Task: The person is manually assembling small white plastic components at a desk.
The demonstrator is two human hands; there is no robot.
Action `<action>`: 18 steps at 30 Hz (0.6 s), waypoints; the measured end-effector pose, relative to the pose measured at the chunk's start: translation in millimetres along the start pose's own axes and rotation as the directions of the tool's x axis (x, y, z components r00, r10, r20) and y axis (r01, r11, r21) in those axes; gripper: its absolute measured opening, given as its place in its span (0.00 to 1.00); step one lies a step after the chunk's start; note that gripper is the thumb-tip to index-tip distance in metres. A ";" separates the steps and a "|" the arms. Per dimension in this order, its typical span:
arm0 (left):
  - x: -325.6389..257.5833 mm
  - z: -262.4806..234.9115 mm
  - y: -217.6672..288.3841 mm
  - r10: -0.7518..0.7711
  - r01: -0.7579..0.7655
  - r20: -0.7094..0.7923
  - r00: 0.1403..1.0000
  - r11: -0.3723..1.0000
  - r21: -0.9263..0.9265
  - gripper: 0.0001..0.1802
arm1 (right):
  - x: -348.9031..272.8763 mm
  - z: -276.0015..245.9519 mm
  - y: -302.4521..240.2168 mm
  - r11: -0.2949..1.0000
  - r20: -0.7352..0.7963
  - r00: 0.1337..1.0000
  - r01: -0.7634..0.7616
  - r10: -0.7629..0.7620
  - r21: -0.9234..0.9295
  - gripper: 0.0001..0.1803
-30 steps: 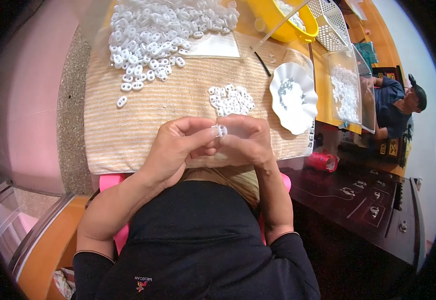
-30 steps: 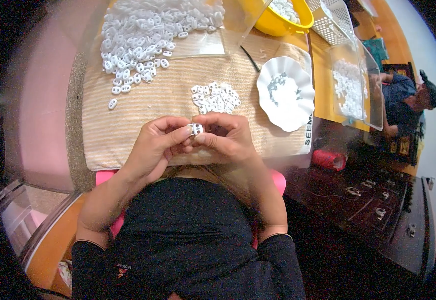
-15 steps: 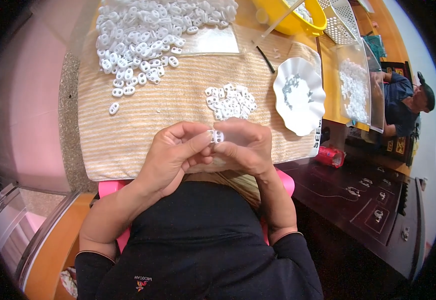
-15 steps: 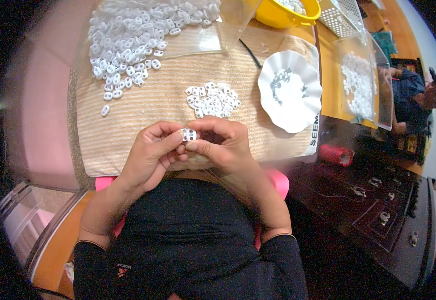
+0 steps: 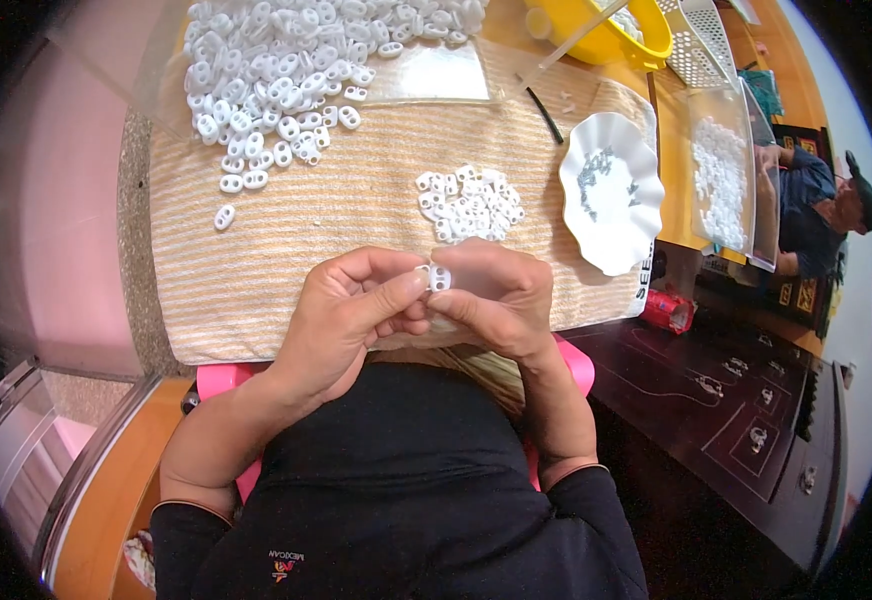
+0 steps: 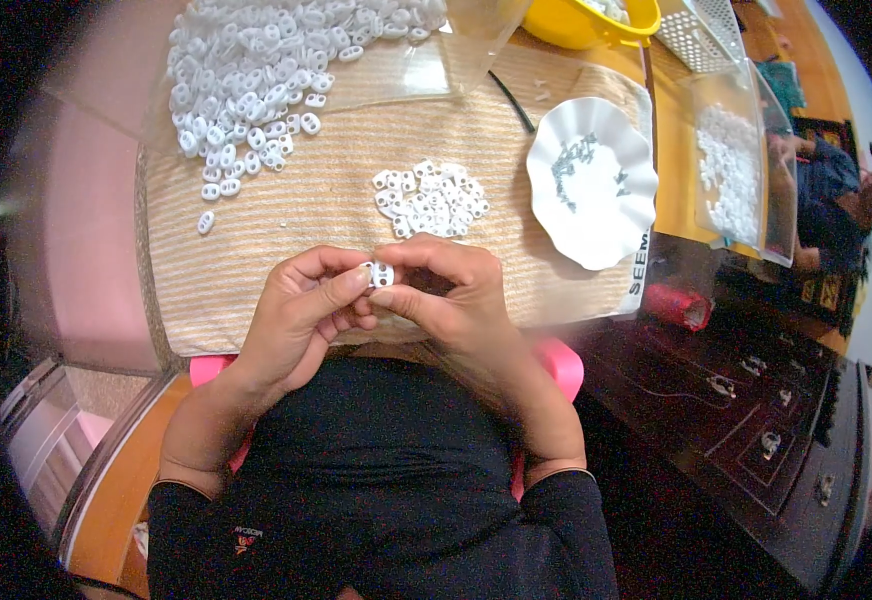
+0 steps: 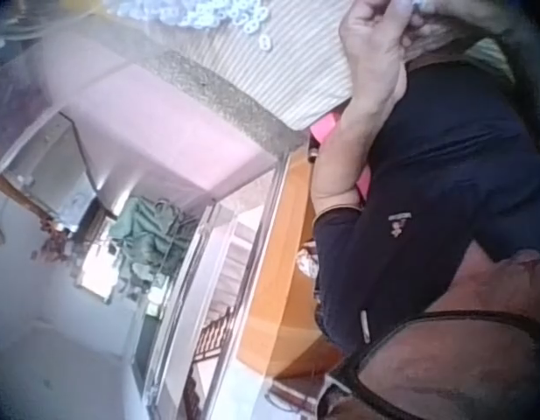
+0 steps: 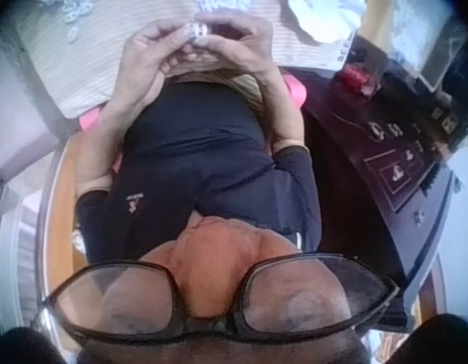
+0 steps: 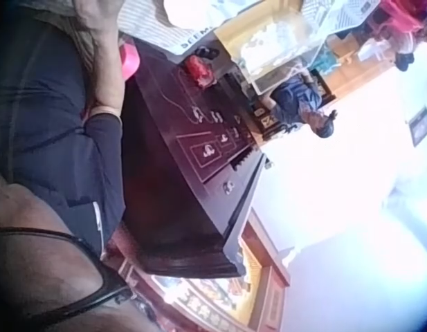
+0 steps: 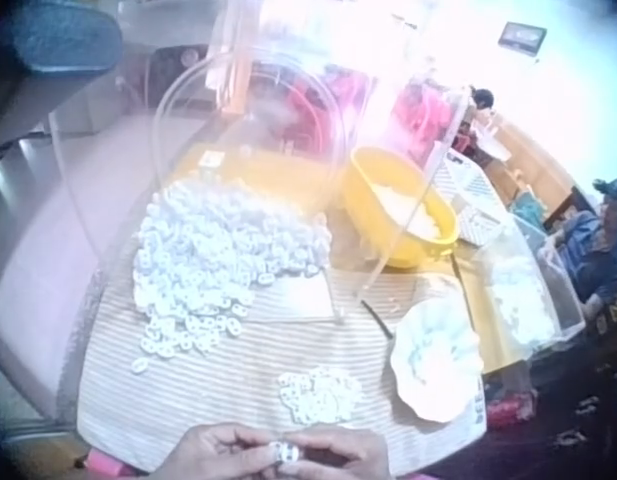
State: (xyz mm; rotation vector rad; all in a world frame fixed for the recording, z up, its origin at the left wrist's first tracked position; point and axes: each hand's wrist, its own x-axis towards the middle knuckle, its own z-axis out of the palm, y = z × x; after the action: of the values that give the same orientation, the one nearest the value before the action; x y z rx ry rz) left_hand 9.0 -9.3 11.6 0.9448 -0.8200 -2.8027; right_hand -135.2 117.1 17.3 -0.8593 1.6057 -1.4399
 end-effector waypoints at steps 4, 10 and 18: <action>-0.4 1.4 0.7 0.005 -0.005 -0.002 1.000 1.000 -0.011 0.10 | 0.4 2.6 -2.2 1.000 -0.016 1.000 -0.006 0.007 0.023 0.15; -1.3 2.3 1.5 0.014 -0.014 -0.007 1.000 1.000 0.007 0.09 | 1.2 1.5 -3.6 1.000 -0.009 1.000 -0.023 0.023 -0.013 0.15; -0.9 1.8 0.1 0.033 -0.032 -0.017 0.999 0.999 0.021 0.09 | 1.3 3.0 -2.3 0.999 -0.019 0.999 -0.025 0.026 0.021 0.15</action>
State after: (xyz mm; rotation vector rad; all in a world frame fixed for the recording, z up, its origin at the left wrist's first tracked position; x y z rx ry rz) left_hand 8.6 -8.3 13.3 0.9485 -0.8561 -2.7599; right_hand -133.1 114.3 19.4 -0.8127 1.6073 -1.4483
